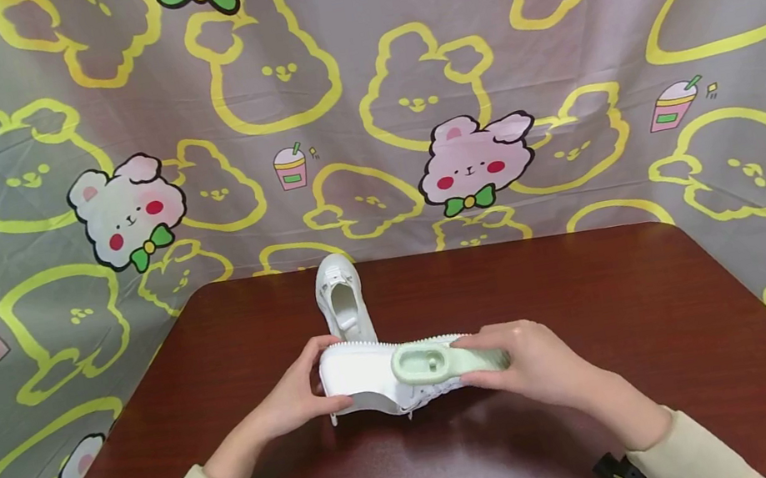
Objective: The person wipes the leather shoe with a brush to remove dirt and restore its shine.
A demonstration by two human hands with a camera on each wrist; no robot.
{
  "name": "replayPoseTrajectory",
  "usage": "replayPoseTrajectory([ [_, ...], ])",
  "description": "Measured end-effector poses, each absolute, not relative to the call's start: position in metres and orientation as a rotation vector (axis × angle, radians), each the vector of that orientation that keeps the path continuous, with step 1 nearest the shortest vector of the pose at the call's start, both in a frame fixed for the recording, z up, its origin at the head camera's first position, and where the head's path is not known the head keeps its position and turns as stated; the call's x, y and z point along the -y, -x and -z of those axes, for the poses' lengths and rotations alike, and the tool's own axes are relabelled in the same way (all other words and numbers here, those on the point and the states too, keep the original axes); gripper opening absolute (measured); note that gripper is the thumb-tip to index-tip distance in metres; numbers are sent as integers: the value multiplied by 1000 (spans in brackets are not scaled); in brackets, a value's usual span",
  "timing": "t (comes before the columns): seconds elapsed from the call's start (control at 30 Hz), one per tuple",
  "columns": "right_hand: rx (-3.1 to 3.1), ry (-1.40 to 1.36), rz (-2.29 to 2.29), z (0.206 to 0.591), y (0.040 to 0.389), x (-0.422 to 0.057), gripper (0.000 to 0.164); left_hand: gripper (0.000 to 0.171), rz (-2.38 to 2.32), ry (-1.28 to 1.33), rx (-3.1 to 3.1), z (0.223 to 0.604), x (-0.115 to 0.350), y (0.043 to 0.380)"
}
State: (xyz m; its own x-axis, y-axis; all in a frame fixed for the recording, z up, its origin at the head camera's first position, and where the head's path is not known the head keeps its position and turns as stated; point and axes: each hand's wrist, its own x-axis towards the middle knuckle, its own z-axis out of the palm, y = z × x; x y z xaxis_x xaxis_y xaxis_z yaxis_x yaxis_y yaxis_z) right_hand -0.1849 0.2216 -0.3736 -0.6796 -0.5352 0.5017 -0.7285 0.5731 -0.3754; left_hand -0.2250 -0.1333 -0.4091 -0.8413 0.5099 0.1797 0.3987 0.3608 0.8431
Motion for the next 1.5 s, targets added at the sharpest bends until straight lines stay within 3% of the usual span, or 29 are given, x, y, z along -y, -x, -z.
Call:
replayPoseTrajectory([
  [0.2, 2536, -1096, -731, 379, 185, -214, 36, 75, -1501, -849, -2489, 410, 133, 225],
  [0.67, 2620, -677, -795, 376, 204, -237, 38, 75, -1494, -844, -2483, 410, 134, 225],
  [0.97, 2543, -1079, -816, 370, 185, -209, 36, 76, -1493, -858, -2492, 410, 135, 226],
  [1.1, 2555, -1132, -752, 369, 182, -202, 35, 76, -1493, -872, -2493, 410, 135, 227],
  [1.5, 2698, -678, -640, 368, 205, -221, 40, 77, -1478, -906, -2506, 409, 137, 224],
])
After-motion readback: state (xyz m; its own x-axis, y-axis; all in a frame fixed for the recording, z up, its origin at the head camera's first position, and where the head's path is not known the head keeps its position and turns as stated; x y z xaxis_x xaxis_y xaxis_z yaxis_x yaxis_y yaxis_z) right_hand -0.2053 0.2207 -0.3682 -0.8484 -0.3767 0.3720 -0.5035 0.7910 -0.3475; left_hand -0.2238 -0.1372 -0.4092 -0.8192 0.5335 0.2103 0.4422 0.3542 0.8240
